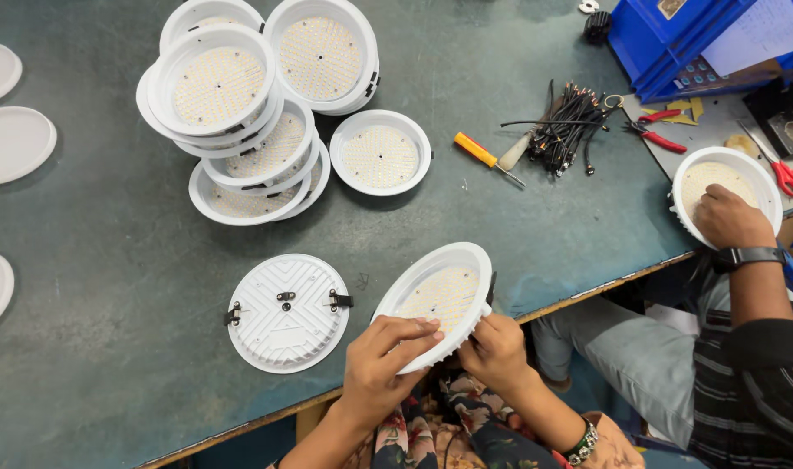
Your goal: The person attaches wire clips and inserts wire harnesses into LED light fixture housings at a workbench.
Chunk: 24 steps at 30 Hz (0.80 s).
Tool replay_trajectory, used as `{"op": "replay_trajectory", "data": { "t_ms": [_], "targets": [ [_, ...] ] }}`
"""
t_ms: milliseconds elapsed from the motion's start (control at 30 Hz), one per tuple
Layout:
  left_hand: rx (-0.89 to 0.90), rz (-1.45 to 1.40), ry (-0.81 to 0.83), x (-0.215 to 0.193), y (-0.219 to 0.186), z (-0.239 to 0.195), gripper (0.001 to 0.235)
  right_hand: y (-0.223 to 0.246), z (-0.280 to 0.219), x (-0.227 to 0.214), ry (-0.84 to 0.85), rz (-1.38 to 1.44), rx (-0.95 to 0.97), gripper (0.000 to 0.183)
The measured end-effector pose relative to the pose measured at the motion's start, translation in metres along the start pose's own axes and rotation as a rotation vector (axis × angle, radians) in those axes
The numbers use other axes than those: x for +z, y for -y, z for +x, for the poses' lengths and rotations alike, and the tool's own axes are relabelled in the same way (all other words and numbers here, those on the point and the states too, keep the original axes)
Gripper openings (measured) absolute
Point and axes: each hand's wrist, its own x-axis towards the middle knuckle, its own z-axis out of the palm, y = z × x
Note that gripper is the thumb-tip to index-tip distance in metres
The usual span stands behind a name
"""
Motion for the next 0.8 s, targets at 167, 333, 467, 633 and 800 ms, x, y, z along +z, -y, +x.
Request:
{"op": "replay_trajectory", "data": {
  "t_ms": [167,333,467,633,800],
  "targets": [
    [0.045,-0.007,0.023,0.006,0.005,0.008,0.036,-0.011,0.0,-0.003,0.04,0.082,0.0,0.027],
    [0.023,0.01,0.061,0.007,0.015,0.005,0.034,-0.032,-0.009,0.008,0.142,0.054,0.063,0.028],
    [-0.028,0.012,0.039,0.011,0.02,0.009,0.037,-0.047,-0.016,0.027,0.1,0.143,0.075,0.032],
    [0.021,-0.015,0.043,0.015,0.02,0.008,0.034,-0.073,-0.025,0.032,0.167,0.97,0.924,0.034],
    [0.106,-0.019,0.098,0.013,0.021,0.015,0.032,-0.079,-0.025,0.039,0.176,1.721,1.131,0.054]
  ]
}}
